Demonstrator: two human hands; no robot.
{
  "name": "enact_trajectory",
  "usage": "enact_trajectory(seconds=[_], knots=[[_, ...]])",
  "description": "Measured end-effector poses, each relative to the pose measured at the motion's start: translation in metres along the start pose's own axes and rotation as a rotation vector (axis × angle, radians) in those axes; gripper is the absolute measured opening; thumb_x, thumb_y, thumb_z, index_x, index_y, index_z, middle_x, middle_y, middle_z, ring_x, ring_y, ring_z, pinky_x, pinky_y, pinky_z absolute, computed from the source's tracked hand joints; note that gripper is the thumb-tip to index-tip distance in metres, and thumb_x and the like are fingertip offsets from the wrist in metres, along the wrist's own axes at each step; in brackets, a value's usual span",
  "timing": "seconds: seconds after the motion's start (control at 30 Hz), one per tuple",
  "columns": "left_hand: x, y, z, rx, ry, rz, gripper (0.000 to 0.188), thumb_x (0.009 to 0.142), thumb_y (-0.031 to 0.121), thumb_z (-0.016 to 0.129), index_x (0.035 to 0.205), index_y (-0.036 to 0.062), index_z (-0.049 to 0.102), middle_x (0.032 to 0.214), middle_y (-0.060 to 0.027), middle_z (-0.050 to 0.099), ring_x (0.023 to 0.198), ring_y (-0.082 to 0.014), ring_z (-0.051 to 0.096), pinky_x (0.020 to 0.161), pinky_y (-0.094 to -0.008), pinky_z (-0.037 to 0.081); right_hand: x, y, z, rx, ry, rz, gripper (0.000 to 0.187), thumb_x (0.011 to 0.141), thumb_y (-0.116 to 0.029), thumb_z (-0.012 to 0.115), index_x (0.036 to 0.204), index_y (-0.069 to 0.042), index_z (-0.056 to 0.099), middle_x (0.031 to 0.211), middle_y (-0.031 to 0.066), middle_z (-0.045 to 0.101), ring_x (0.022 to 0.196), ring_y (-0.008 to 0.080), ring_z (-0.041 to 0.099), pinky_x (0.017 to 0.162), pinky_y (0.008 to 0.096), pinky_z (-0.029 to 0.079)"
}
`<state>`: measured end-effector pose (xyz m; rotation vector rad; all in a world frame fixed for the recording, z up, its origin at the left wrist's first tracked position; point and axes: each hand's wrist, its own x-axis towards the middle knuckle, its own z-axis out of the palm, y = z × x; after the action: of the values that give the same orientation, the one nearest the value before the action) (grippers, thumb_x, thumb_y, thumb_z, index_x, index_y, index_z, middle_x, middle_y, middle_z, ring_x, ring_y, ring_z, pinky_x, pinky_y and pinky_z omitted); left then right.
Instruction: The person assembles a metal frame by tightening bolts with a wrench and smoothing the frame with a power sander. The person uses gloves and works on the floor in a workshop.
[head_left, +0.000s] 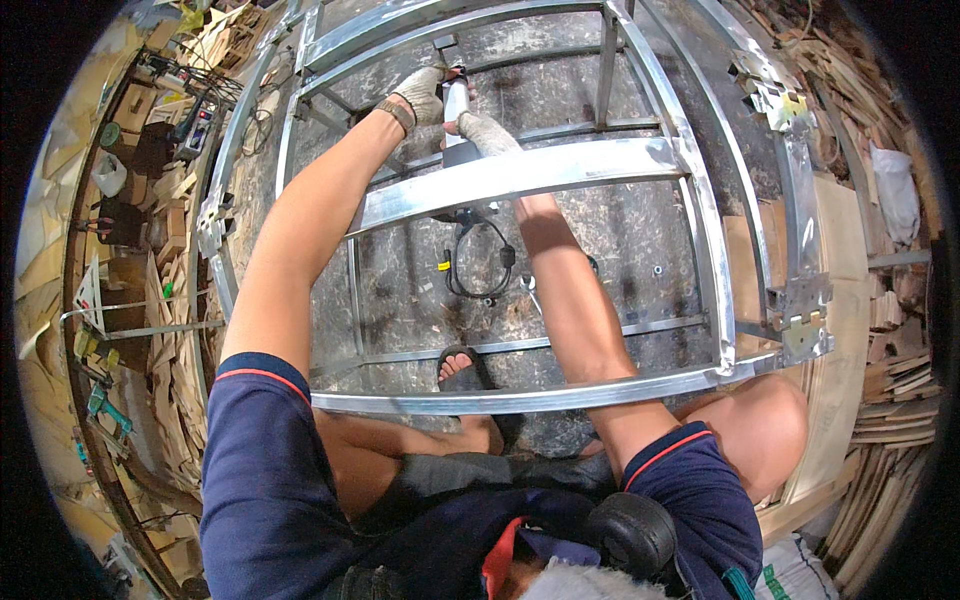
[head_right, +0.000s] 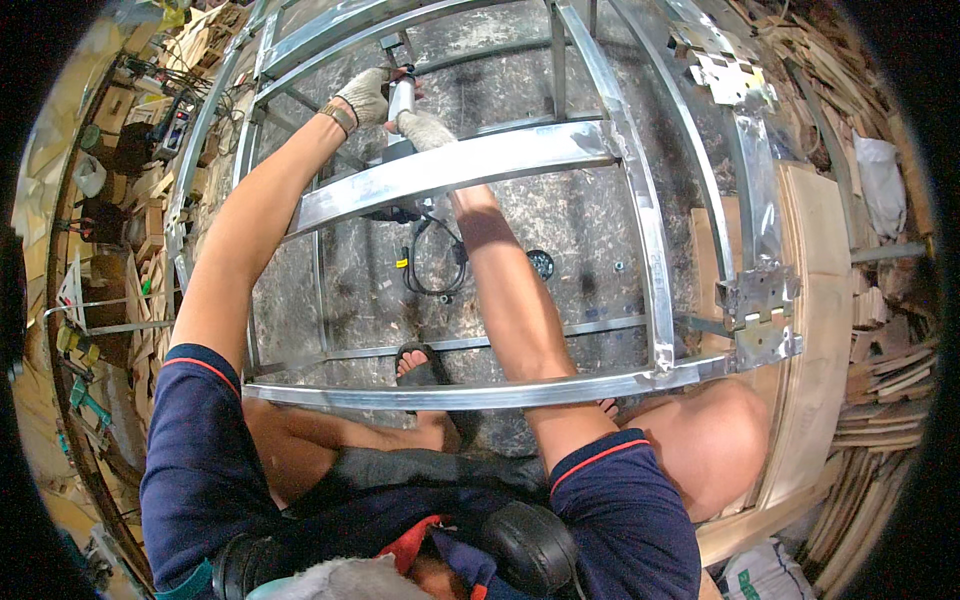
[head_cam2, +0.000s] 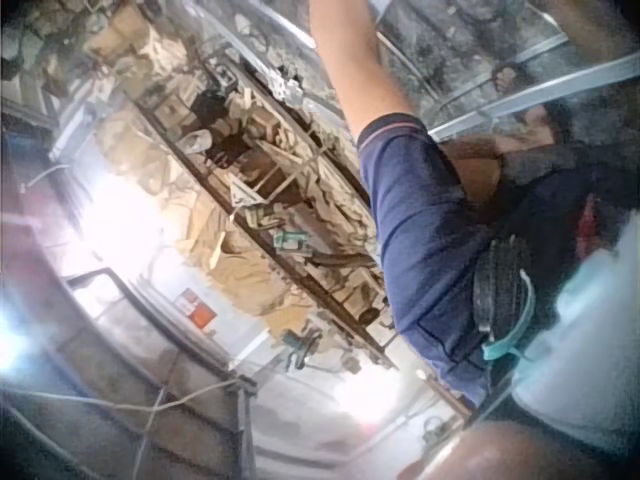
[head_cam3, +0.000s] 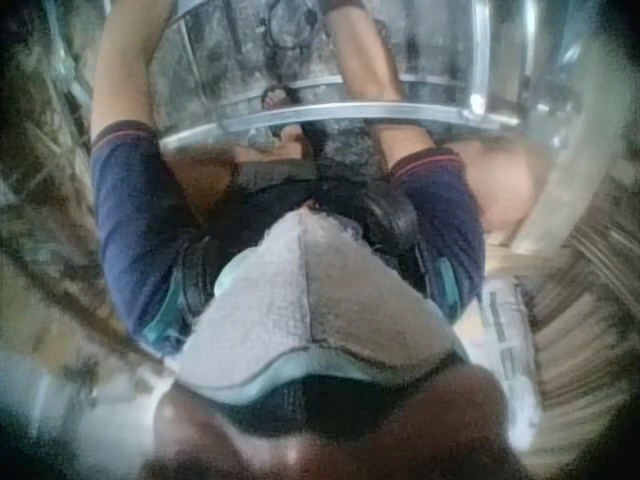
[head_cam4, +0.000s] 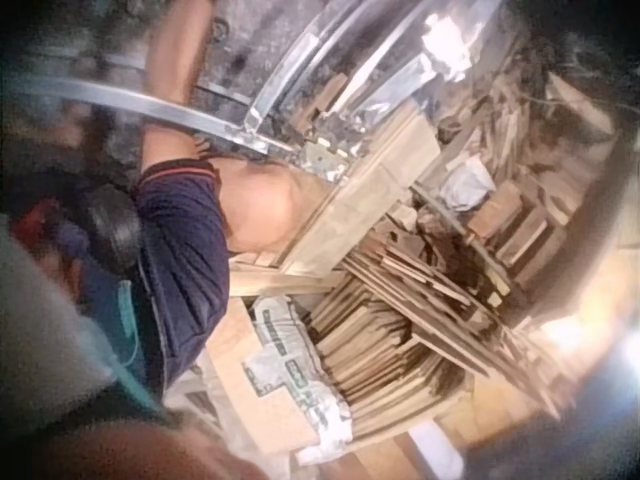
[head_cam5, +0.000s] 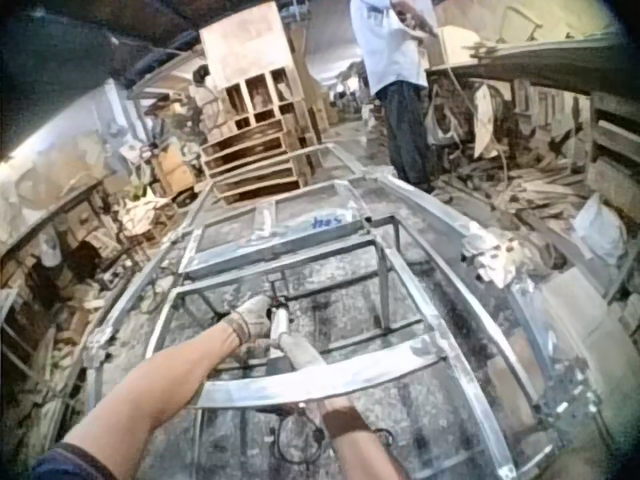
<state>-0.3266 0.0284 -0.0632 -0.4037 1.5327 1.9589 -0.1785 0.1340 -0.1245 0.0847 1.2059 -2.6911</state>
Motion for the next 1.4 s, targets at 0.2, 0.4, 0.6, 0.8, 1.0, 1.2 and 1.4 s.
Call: enact_trajectory(seconds=[0.2,0.4,0.6,0.8,1.0,1.2,1.4], knots=[[0.016,-0.003,-0.007,-0.043,0.002,0.01,0.015,0.1,0.012,0.056,0.108,-0.0002,0.054,0.098,-0.0206,0.068,0.085,-0.0335,0.069,0.074,-0.0475,0.06,-0.007,-0.002,0.004,-0.106,0.039,0.022,0.04,0.094,-0.038,0.059,0.115,-0.006,0.069,0.098,0.0064,0.065,0.081,0.0162,0.061,0.07,0.033,0.051],[0.011,-0.006,-0.015,-0.239,-0.094,0.011,0.04,0.094,0.018,0.036,0.121,-0.0105,0.048,0.108,-0.0282,0.065,0.096,-0.0443,0.064,0.094,-0.0576,0.052,-0.012,-0.009,0.011,0.015,0.043,-0.026,0.03,0.084,-0.029,0.075,0.102,-0.008,0.065,0.085,0.0048,0.066,0.07,0.0146,0.063,0.064,0.0315,0.052],[0.006,-0.004,-0.015,-0.226,-0.169,-0.017,0.032,0.096,0.015,0.038,0.119,-0.0056,0.047,0.109,-0.0277,0.065,0.1,-0.0413,0.064,0.095,-0.0581,0.052,-0.015,-0.011,0.012,0.038,0.039,-0.026,0.031,0.084,-0.03,0.077,0.104,-0.009,0.065,0.087,0.0034,0.065,0.073,0.0144,0.063,0.066,0.0301,0.052],[0.0,-0.003,-0.008,-0.056,-0.123,0.028,0.017,0.104,0.017,0.043,0.112,0.004,0.049,0.106,-0.0218,0.067,0.093,-0.0348,0.067,0.089,-0.0497,0.057,-0.028,-0.014,0.015,0.035,0.05,-0.062,0.034,0.086,-0.031,0.075,0.109,-0.008,0.066,0.09,0.0041,0.066,0.077,0.0142,0.063,0.069,0.0292,0.052],[-0.003,-0.002,-0.003,-0.05,-0.065,0.071,0.015,0.105,0.016,0.044,0.112,0.0041,0.049,0.101,-0.0188,0.066,0.087,-0.0312,0.067,0.081,-0.0464,0.06,-0.008,-0.001,-0.001,-0.079,-0.038,-0.038,0.049,0.094,-0.036,0.068,0.133,-0.007,0.06,0.112,0.0052,0.065,0.103,0.0148,0.059,0.089,0.032,0.048],[-0.003,-0.005,-0.002,-0.059,-0.052,0.085,0.016,0.106,0.017,0.041,0.11,0.0042,0.05,0.097,-0.0166,0.065,0.079,-0.0289,0.065,0.074,-0.0437,0.062,0.031,0.009,-0.011,-0.801,-0.11,-0.311,0.032,0.1,-0.031,0.056,0.122,-0.009,0.063,0.11,0.0163,0.063,0.105,0.0286,0.06,0.091,0.0396,0.049],[-0.001,-0.011,-0.009,-0.042,-0.113,0.062,0.023,0.108,0.023,0.034,0.111,0.0044,0.048,0.095,-0.0145,0.063,0.076,-0.0283,0.064,0.069,-0.0415,0.06,0.013,0.0,-0.005,-0.905,-0.052,-0.285,0.024,0.102,-0.024,0.05,0.115,-0.009,0.065,0.109,0.0171,0.06,0.105,0.033,0.059,0.09,0.0419,0.049]])
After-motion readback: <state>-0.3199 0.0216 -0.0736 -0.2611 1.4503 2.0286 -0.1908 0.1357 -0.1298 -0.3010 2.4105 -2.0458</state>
